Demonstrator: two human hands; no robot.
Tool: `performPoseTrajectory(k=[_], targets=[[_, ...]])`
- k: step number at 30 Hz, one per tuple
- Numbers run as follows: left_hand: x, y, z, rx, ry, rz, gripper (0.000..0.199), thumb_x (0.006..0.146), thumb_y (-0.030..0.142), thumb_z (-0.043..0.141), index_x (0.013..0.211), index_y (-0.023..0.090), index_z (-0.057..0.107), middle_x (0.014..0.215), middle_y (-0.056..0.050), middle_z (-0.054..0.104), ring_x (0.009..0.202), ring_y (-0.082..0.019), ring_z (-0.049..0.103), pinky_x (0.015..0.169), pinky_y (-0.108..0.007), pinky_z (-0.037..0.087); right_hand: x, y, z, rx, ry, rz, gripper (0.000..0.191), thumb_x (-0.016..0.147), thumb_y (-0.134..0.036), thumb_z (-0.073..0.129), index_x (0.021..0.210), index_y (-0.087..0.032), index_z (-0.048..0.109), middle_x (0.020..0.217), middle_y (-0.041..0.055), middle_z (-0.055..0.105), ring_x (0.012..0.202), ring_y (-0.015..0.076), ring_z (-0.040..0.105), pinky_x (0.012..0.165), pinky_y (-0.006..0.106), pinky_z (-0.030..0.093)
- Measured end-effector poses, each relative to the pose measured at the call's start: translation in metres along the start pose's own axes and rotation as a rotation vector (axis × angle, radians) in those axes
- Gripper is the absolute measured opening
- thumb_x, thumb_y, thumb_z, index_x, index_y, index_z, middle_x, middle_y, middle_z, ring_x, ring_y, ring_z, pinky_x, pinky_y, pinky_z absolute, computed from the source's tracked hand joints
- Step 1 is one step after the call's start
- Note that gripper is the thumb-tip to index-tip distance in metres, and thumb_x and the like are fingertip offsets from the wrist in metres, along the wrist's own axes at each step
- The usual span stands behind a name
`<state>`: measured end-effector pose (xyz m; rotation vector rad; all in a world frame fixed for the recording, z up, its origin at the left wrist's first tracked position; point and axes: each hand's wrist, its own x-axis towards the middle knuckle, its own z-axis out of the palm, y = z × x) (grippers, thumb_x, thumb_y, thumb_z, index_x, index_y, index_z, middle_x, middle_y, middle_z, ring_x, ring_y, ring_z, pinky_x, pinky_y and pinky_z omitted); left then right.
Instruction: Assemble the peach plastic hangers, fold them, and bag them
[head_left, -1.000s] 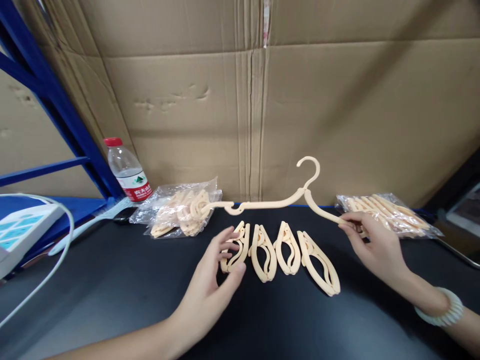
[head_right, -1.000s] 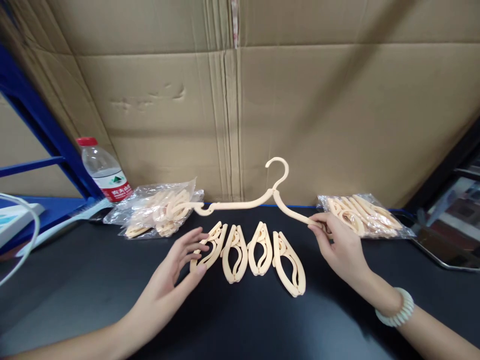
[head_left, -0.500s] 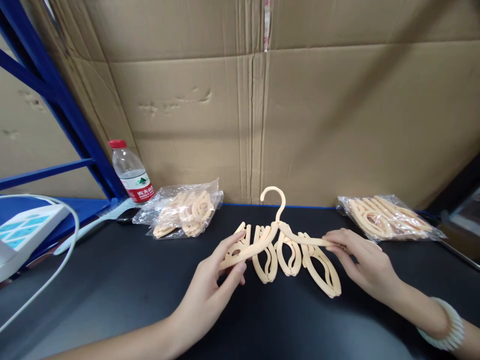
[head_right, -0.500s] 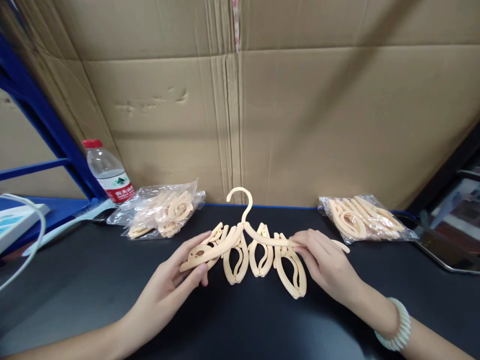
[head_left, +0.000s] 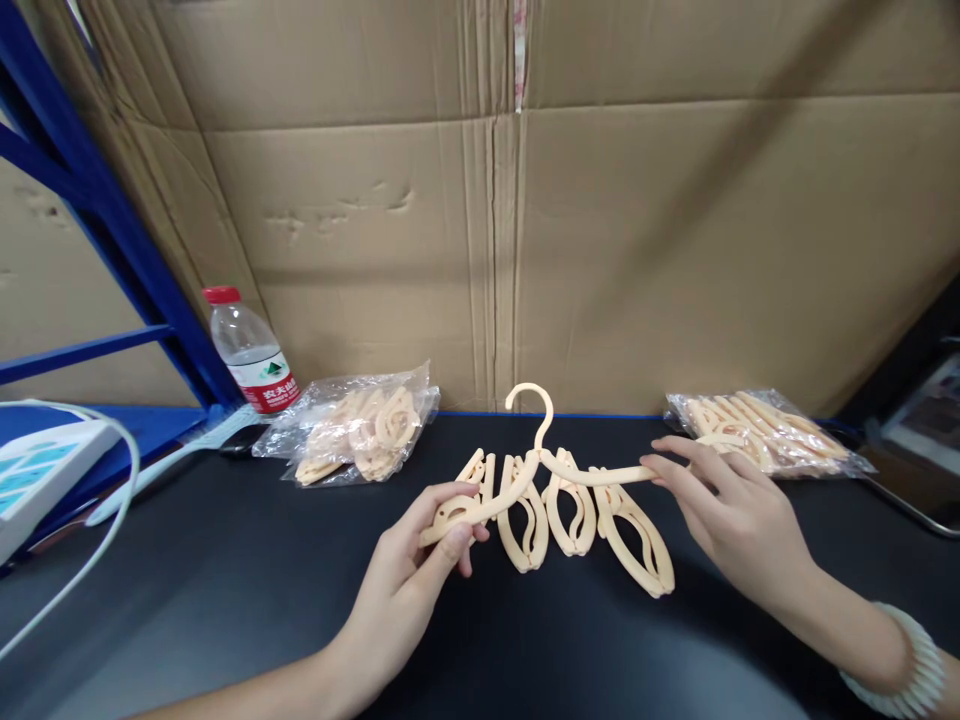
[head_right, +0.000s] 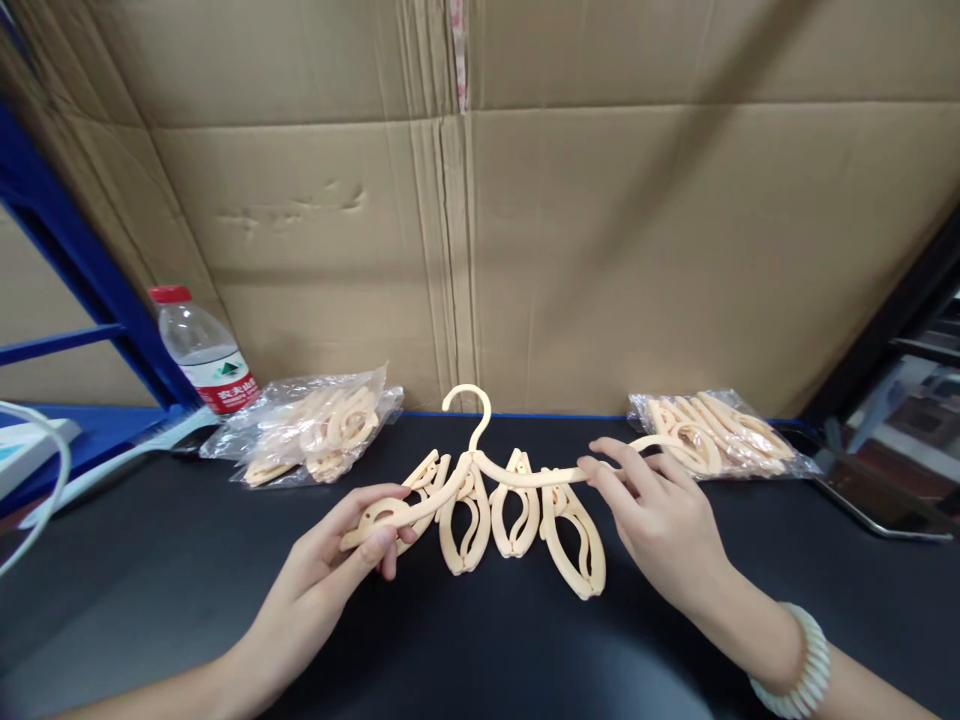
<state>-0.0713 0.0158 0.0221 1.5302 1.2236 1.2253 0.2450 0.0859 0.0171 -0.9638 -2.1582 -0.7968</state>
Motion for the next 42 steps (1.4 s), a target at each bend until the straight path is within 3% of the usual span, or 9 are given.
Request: performPoseTrajectory(k=[4,8,14,17,21,28,34,37,42], targets=[[0.000,-0.002,0.001,-0.008,0.008,-0.008,0.030,0.094,0.040,0.052,0.116,0.019,0.055,0.083,-0.002,0.066,0.075,-0.016,0.061,0.074,-0.029,0.046,-0.005,-0.001,0.003,0.137,0.013,-0.019,0.037,0.089,-0.002,0.042,0.115,-0.018,0.063,0.133,0.0193,0.054,0.105,0.0327,0.062,0.081,0.050,0.053],[0.000,-0.001,0.001,-0.010,0.017,-0.014,0.030,0.094,0.040,0.053,0.115,0.019,0.056,0.083,-0.002,0.066,0.075,-0.017,0.062,0.074,-0.029,0.046,-0.004,-0.011,0.004,0.424,0.021,0.110,0.039,0.092,-0.005,0.044,0.121,-0.024,0.061,0.146,0.0127,0.042,0.119,0.0295,0.057,0.093,0.047,0.054],[0.002,0.001,0.001,-0.011,0.053,-0.007,0.031,0.091,0.042,0.056,0.111,0.019,0.059,0.080,-0.002,0.066,0.065,-0.015,0.057,0.070,-0.029,0.047,-0.003,-0.016,-0.001,0.826,-0.061,0.407,0.019,0.093,-0.025,0.055,0.109,-0.027,0.067,0.110,0.0068,0.069,0.103,0.0259,0.066,0.093,0.043,0.055],[0.002,0.002,0.001,-0.014,0.091,-0.034,0.033,0.089,0.044,0.059,0.110,0.019,0.060,0.075,-0.002,0.065,0.069,-0.016,0.059,0.069,-0.028,0.048,-0.003,-0.013,0.000,1.056,-0.107,0.585,0.017,0.092,-0.034,0.059,0.103,-0.025,0.067,0.104,0.0077,0.070,0.097,0.0247,0.067,0.085,0.037,0.058],[0.000,0.005,0.000,-0.025,0.140,-0.058,0.031,0.084,0.043,0.066,0.103,0.019,0.061,0.070,0.000,0.063,0.066,-0.014,0.057,0.065,-0.025,0.050,0.002,-0.011,0.002,1.334,0.014,0.772,0.013,0.086,-0.036,0.066,0.093,-0.025,0.063,0.093,0.0049,0.065,0.088,0.0208,0.065,0.078,0.031,0.057],[-0.003,0.004,0.002,-0.061,0.041,0.001,0.022,0.080,0.034,0.071,0.081,0.017,0.058,0.070,0.000,0.062,0.058,-0.011,0.055,0.055,-0.020,0.047,0.007,-0.023,0.002,1.557,0.024,0.979,0.017,0.087,-0.036,0.064,0.092,-0.025,0.052,0.080,0.0028,0.059,0.076,0.0197,0.061,0.073,0.037,0.056],[-0.008,0.006,0.009,-0.123,-0.119,-0.015,0.023,0.084,0.032,0.068,0.074,0.015,0.056,0.074,-0.001,0.062,0.061,-0.011,0.059,0.059,-0.022,0.051,0.003,-0.046,-0.011,1.585,-0.347,0.755,0.014,0.093,-0.039,0.057,0.094,-0.025,0.058,0.086,0.0029,0.062,0.078,0.0175,0.062,0.072,0.033,0.055],[-0.009,0.010,0.013,-0.142,-0.171,-0.039,0.023,0.085,0.032,0.066,0.073,0.015,0.056,0.073,-0.001,0.060,0.062,-0.011,0.059,0.062,-0.023,0.050,0.005,-0.054,-0.028,1.585,-0.588,0.544,0.024,0.096,-0.039,0.052,0.116,-0.031,0.062,0.114,0.0066,0.064,0.102,0.0213,0.064,0.091,0.039,0.052],[-0.012,0.013,0.020,-0.180,-0.223,-0.074,0.022,0.086,0.034,0.065,0.078,0.015,0.058,0.073,-0.001,0.060,0.060,-0.011,0.057,0.060,-0.023,0.049,0.008,-0.059,-0.046,1.456,-0.809,0.355,0.041,0.092,-0.037,0.058,0.133,-0.043,0.054,0.140,0.0046,0.054,0.135,0.0292,0.042,0.104,0.051,0.042]])
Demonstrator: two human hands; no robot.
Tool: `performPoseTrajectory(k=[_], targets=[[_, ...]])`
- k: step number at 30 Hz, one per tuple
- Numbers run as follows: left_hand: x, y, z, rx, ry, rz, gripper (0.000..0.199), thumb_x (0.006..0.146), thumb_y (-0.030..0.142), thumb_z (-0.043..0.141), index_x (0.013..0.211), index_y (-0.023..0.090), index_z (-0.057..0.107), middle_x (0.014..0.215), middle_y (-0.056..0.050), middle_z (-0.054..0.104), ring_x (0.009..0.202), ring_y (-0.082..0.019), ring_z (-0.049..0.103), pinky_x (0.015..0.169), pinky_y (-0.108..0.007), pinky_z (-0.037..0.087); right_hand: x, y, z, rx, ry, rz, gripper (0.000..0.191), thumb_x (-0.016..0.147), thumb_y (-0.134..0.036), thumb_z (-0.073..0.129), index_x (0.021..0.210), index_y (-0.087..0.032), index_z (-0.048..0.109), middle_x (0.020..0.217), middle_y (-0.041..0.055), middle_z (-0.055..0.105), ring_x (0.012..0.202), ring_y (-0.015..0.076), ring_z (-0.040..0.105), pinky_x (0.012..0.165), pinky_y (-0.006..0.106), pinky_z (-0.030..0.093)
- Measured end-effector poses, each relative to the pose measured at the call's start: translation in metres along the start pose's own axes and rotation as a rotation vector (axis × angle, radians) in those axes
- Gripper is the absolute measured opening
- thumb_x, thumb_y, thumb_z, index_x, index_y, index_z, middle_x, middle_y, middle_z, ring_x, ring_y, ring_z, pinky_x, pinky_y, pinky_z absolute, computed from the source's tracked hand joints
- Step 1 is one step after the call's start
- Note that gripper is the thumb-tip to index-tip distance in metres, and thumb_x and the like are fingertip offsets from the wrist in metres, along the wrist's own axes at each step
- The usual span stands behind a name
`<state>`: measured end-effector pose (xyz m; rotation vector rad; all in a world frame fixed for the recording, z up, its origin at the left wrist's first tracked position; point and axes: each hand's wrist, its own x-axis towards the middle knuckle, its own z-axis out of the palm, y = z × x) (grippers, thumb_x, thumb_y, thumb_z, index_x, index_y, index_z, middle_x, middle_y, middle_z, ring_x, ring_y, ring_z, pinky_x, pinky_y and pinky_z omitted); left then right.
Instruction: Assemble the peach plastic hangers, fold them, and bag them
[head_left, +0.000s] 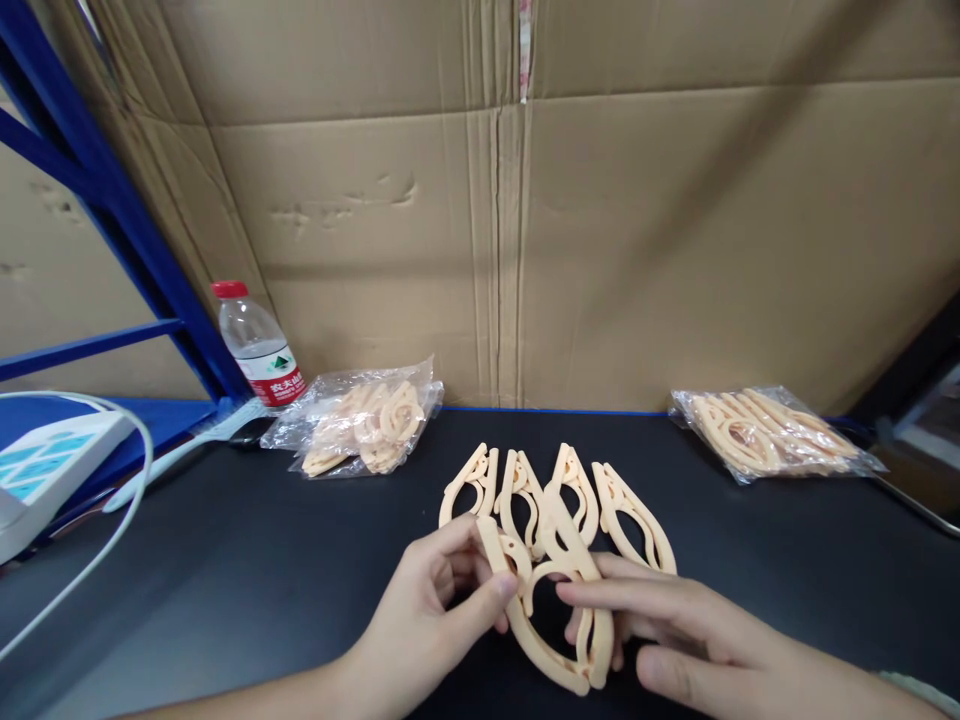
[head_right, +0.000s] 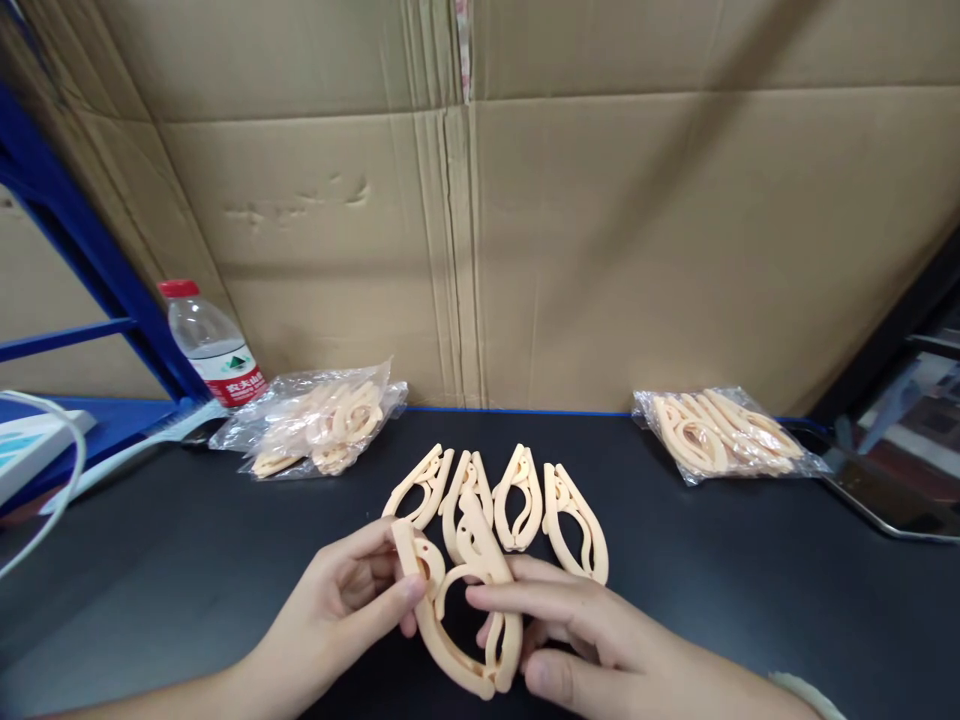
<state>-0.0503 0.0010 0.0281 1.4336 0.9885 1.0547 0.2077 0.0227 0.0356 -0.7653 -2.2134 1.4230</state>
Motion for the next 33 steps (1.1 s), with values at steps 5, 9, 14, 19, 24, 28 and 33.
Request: performPoseTrajectory(k=[5,9,14,19,24,28,33], targets=[[-0.002,-0.003,0.002,0.022,-0.009,0.015,0.021,0.088,0.034,0.064,0.080,0.016,0.059,0.073,-0.001,0.059,0.066,-0.012,0.056,0.064,-0.025,0.049,-0.001,0.003,0.002,-0.022,0.037,0.052,0.047,0.091,-0.038,0.060,0.136,-0.043,0.050,0.147,0.0058,0.045,0.137,0.0307,0.036,0.105,0.051,0.040],[-0.002,-0.003,0.002,0.016,-0.031,0.032,0.020,0.090,0.034,0.062,0.082,0.016,0.058,0.077,-0.001,0.058,0.069,-0.013,0.055,0.067,-0.026,0.049,0.000,0.006,0.005,0.114,0.019,0.018,0.050,0.090,-0.037,0.062,0.138,-0.042,0.048,0.152,0.0048,0.038,0.138,0.0286,0.037,0.105,0.045,0.042],[-0.005,0.002,0.003,0.110,-0.057,0.073,0.022,0.089,0.035,0.061,0.082,0.015,0.060,0.077,-0.003,0.060,0.072,-0.015,0.057,0.069,-0.028,0.049,-0.002,0.006,0.008,0.177,-0.018,0.122,0.052,0.092,-0.043,0.059,0.142,-0.036,0.045,0.157,0.0061,0.027,0.142,0.0262,0.029,0.111,0.044,0.033],[-0.009,0.002,0.005,0.196,-0.040,0.090,0.023,0.090,0.037,0.060,0.082,0.015,0.059,0.080,-0.004,0.061,0.077,-0.017,0.059,0.072,-0.030,0.050,-0.001,-0.003,0.008,0.110,-0.056,0.109,0.052,0.089,-0.045,0.062,0.138,-0.034,0.051,0.155,0.0054,0.032,0.143,0.0275,0.026,0.114,0.042,0.028],[-0.004,-0.004,0.009,-0.014,-0.073,-0.021,0.027,0.088,0.041,0.063,0.097,0.017,0.054,0.082,-0.002,0.062,0.070,-0.014,0.060,0.062,-0.025,0.051,0.000,-0.010,0.009,0.064,-0.078,0.041,0.046,0.090,-0.042,0.062,0.135,-0.035,0.054,0.153,0.0047,0.037,0.140,0.0259,0.034,0.113,0.039,0.032],[-0.001,-0.004,0.013,-0.076,-0.125,-0.083,0.032,0.085,0.043,0.067,0.092,0.013,0.059,0.081,-0.005,0.063,0.067,-0.012,0.059,0.060,-0.023,0.050,0.005,-0.016,0.009,0.048,-0.120,-0.020,0.046,0.090,-0.039,0.062,0.136,-0.034,0.053,0.148,0.0063,0.045,0.134,0.0248,0.044,0.110,0.040,0.036],[0.000,-0.003,0.013,-0.093,-0.167,-0.093,0.035,0.083,0.045,0.069,0.086,0.011,0.059,0.078,-0.006,0.065,0.062,-0.012,0.059,0.056,-0.022,0.049,0.007,-0.025,0.008,0.005,-0.076,-0.033,0.043,0.089,-0.039,0.064,0.131,-0.035,0.058,0.144,0.0052,0.049,0.136,0.0276,0.041,0.111,0.042,0.036]])
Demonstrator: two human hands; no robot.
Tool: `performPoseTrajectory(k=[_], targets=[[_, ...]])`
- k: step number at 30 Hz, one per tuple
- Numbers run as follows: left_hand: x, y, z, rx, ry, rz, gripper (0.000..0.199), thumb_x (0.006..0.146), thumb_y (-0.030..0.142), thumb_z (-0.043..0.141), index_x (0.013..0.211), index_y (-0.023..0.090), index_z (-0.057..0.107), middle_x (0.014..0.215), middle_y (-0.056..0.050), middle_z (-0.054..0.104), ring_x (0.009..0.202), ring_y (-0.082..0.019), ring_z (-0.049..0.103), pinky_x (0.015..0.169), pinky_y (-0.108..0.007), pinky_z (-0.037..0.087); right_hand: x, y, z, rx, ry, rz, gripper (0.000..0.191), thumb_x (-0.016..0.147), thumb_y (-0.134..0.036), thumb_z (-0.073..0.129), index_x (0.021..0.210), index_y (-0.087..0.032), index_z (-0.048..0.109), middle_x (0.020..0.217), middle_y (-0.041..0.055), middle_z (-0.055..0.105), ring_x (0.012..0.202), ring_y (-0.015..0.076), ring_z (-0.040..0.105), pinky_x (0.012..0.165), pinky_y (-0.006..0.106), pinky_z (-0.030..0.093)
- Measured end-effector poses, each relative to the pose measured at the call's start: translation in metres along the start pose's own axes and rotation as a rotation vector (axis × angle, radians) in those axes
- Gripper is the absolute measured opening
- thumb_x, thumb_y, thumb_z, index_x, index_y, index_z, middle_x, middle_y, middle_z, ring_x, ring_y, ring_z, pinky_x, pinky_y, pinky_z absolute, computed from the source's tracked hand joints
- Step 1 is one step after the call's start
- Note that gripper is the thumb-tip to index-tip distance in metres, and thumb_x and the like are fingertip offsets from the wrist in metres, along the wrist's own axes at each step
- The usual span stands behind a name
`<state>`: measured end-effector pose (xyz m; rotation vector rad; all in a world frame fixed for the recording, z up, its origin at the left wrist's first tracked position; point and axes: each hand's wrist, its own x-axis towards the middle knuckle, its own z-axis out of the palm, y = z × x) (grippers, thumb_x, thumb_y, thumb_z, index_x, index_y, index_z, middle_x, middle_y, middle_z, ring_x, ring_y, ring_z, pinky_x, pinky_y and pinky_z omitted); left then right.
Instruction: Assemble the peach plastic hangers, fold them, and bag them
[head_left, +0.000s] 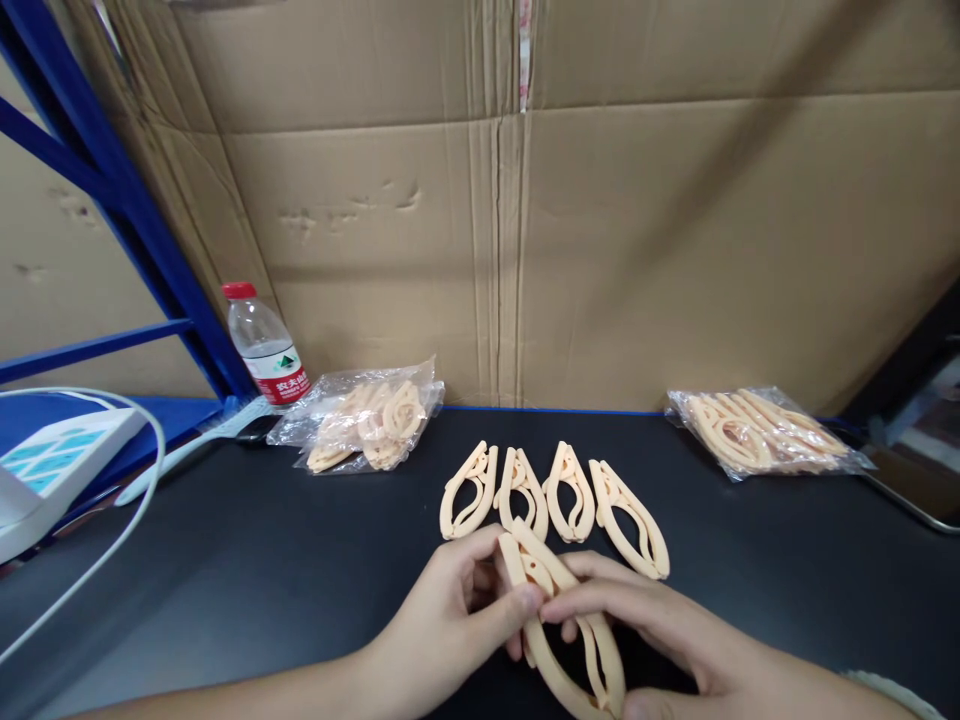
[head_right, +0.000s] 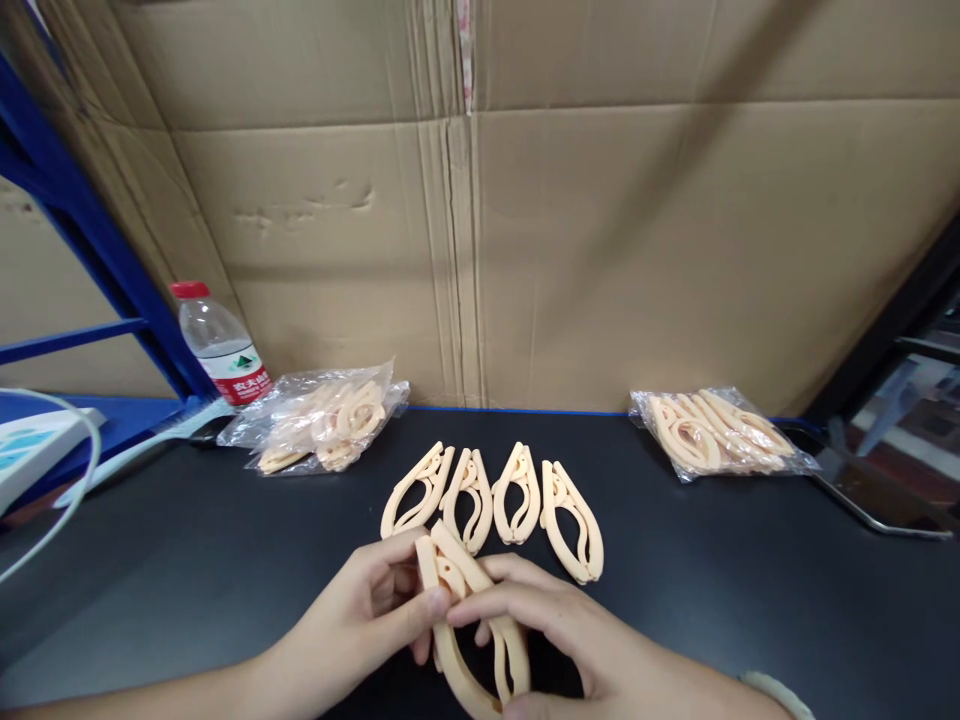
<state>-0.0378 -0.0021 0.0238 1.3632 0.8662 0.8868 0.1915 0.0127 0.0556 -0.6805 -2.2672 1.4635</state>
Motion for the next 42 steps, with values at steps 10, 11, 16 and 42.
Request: performPoseTrajectory(k=[10,11,16,42], targets=[[-0.003,-0.006,-0.014,0.180,0.125,0.104,0.030,0.088,0.021,0.059,0.118,0.022,0.053,0.098,-0.003,0.063,0.068,-0.012,0.066,0.069,-0.026,0.054,-0.005,0.027,-0.032,-0.034,0.380,0.063,0.041,0.090,-0.048,0.058,0.125,-0.027,0.063,0.139,0.0092,0.052,0.128,0.0272,0.049,0.108,0.044,0.038],[-0.004,-0.005,-0.015,0.275,0.120,0.155,0.029,0.089,0.018,0.056,0.117,0.023,0.054,0.098,-0.003,0.063,0.069,-0.011,0.067,0.070,-0.026,0.054,-0.005,0.031,-0.042,-0.047,0.477,0.088,0.041,0.088,-0.051,0.058,0.119,-0.024,0.066,0.133,0.0108,0.057,0.119,0.0269,0.057,0.103,0.043,0.044],[-0.009,-0.007,-0.023,0.633,0.103,0.447,0.043,0.089,0.007,0.051,0.124,0.033,0.050,0.100,0.001,0.066,0.074,-0.010,0.066,0.076,-0.022,0.054,-0.007,0.052,-0.082,-0.197,0.670,0.329,0.043,0.080,-0.056,0.057,0.094,-0.017,0.070,0.095,0.0118,0.072,0.084,0.0253,0.068,0.076,0.039,0.057],[-0.004,-0.005,-0.031,1.268,0.034,0.378,0.055,0.084,0.027,0.060,0.137,0.028,0.047,0.145,-0.008,0.048,0.135,-0.033,0.038,0.114,-0.056,0.025,-0.016,0.043,-0.051,-1.030,0.275,0.207,0.057,0.094,-0.052,0.045,0.144,-0.024,0.043,0.151,0.0139,0.037,0.137,0.0375,0.035,0.105,0.058,0.037]])
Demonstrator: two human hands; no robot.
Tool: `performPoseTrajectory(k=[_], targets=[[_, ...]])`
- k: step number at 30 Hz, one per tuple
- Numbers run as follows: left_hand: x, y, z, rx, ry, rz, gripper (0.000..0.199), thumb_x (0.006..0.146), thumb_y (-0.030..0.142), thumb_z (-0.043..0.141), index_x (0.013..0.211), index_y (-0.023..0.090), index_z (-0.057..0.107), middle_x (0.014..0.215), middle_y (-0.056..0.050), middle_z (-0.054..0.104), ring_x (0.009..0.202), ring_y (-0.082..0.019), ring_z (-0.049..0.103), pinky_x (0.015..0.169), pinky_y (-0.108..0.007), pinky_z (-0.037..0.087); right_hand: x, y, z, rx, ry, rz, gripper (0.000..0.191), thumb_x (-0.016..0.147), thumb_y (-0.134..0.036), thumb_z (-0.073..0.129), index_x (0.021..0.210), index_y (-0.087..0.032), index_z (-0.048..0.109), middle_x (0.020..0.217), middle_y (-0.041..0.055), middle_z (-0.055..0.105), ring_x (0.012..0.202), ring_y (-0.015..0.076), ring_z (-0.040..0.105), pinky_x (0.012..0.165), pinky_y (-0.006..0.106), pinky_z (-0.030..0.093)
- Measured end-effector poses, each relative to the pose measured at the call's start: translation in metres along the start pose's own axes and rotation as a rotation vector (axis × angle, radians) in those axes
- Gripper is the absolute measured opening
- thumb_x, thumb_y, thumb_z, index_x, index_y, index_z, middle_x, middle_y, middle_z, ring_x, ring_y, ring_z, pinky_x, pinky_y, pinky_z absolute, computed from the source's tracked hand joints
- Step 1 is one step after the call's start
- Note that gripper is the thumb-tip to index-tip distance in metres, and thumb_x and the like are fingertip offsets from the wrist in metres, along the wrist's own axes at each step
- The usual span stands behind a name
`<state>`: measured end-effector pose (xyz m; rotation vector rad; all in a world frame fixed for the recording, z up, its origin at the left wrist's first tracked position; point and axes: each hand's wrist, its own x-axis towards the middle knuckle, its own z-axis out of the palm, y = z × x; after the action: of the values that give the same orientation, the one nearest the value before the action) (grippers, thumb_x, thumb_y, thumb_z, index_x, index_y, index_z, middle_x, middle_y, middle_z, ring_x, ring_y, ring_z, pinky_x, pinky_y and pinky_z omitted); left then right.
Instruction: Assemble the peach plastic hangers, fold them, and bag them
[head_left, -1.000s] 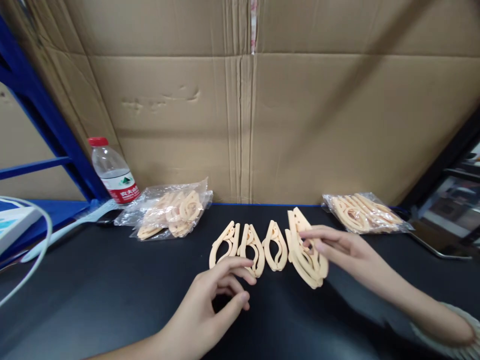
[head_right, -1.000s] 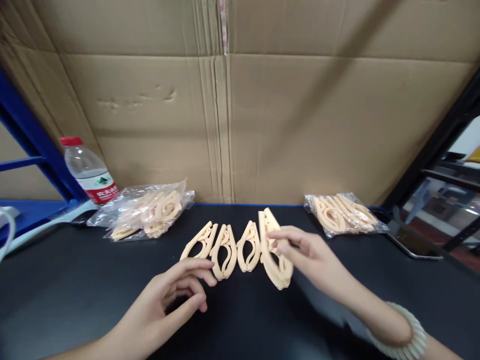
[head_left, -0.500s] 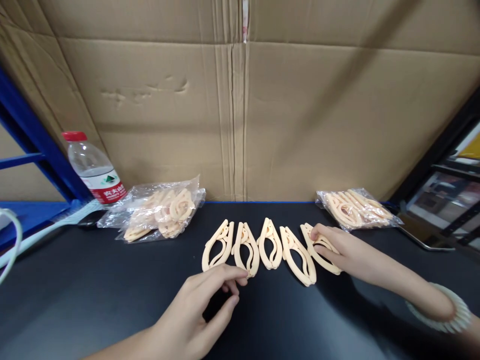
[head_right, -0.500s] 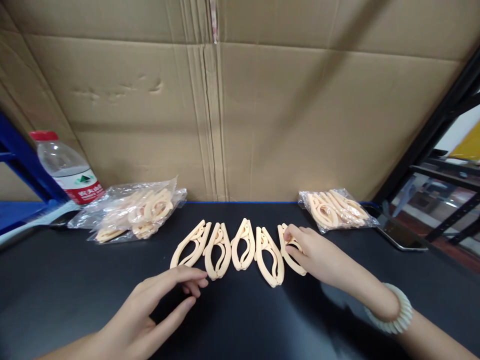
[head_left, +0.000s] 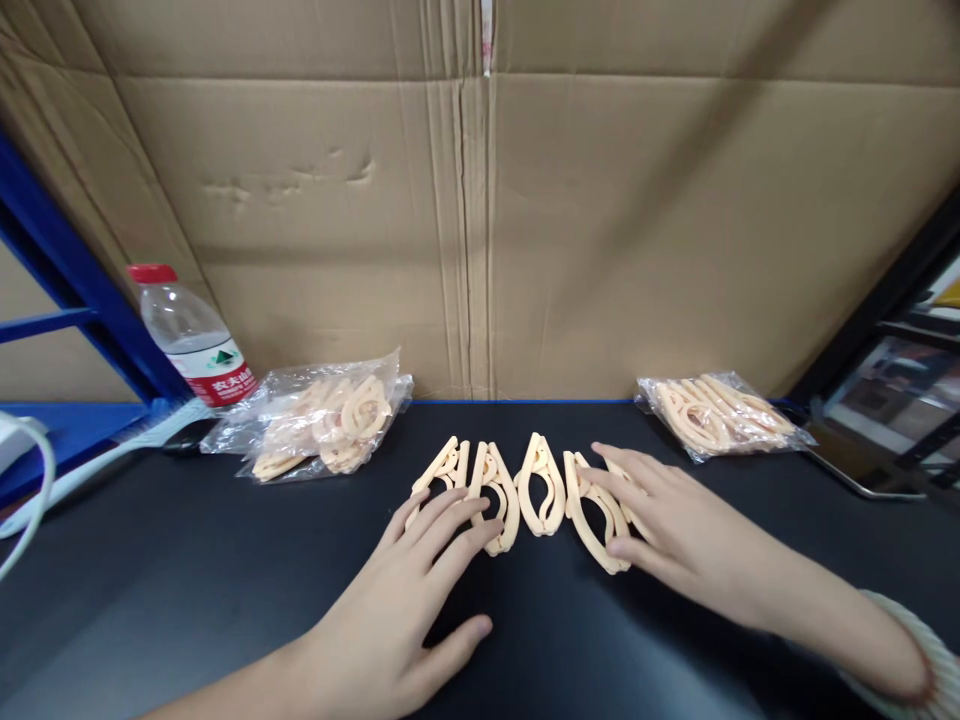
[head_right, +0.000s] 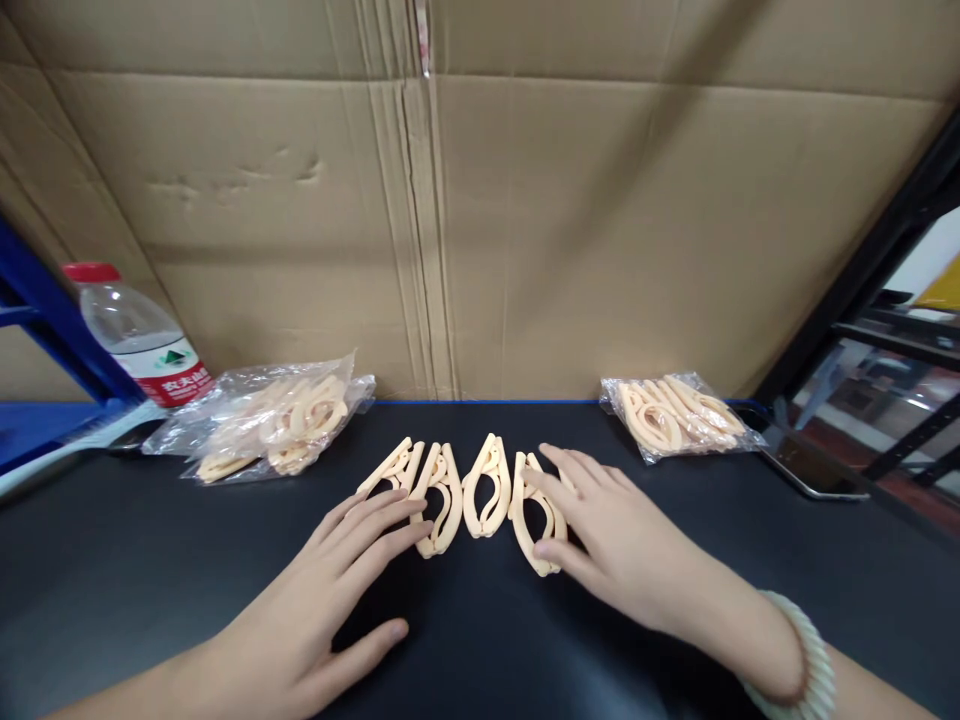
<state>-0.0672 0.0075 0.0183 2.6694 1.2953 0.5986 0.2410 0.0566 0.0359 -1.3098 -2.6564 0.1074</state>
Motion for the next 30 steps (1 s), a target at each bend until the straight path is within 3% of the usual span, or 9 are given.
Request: performPoseTrajectory(k=[2,4,7,14,22,30], targets=[[-0.002,0.001,0.004,0.079,-0.010,-0.037,0.061,0.082,0.034,0.063,0.140,0.032,0.045,0.152,-0.007,0.040,0.139,-0.037,0.031,0.114,-0.063,0.015,0.002,-0.011,0.006,0.036,-0.041,-0.052,0.064,0.093,-0.057,0.047,0.150,-0.031,0.032,0.157,0.0097,0.026,0.143,0.0386,0.020,0.109,0.062,0.029],[-0.004,0.001,0.007,0.130,-0.036,-0.045,0.065,0.081,0.039,0.065,0.142,0.036,0.042,0.156,-0.005,0.033,0.141,-0.039,0.027,0.112,-0.068,0.010,0.002,-0.018,0.013,0.061,-0.079,-0.075,0.068,0.091,-0.061,0.048,0.150,-0.036,0.028,0.158,0.0084,0.025,0.144,0.0404,0.014,0.110,0.066,0.022],[-0.006,0.000,0.009,0.145,-0.065,-0.058,0.068,0.081,0.045,0.065,0.144,0.041,0.038,0.158,-0.004,0.028,0.142,-0.041,0.026,0.110,-0.070,0.011,0.001,-0.022,0.021,0.069,-0.101,-0.074,0.066,0.090,-0.063,0.047,0.149,-0.040,0.028,0.158,0.0090,0.023,0.144,0.0430,0.012,0.108,0.072,0.016],[-0.001,-0.006,0.012,0.132,-0.115,-0.072,0.070,0.084,0.054,0.060,0.147,0.041,0.033,0.160,-0.005,0.022,0.143,-0.042,0.022,0.110,-0.069,0.016,0.008,-0.015,0.033,0.054,-0.064,-0.073,0.068,0.090,-0.064,0.048,0.149,-0.041,0.026,0.160,0.0089,0.013,0.143,0.0459,0.013,0.105,0.075,0.015],[0.042,-0.038,0.005,0.119,-0.269,-0.060,0.069,0.090,0.065,0.041,0.150,0.036,0.024,0.162,-0.010,0.011,0.145,-0.042,0.010,0.107,-0.072,0.012,0.050,0.008,0.038,-0.021,-0.003,-0.044,0.064,0.092,-0.066,0.040,0.149,-0.039,0.029,0.160,0.0100,0.017,0.144,0.0410,0.015,0.109,0.069,0.014],[0.063,-0.055,0.011,0.139,-0.232,-0.055,0.069,0.090,0.065,0.041,0.150,0.036,0.024,0.162,-0.010,0.011,0.145,-0.042,0.010,0.109,-0.070,0.011,0.071,0.020,0.039,-0.059,0.032,-0.033,0.064,0.093,-0.065,0.037,0.148,-0.034,0.033,0.158,0.0129,0.021,0.143,0.0391,0.019,0.109,0.066,0.019]])
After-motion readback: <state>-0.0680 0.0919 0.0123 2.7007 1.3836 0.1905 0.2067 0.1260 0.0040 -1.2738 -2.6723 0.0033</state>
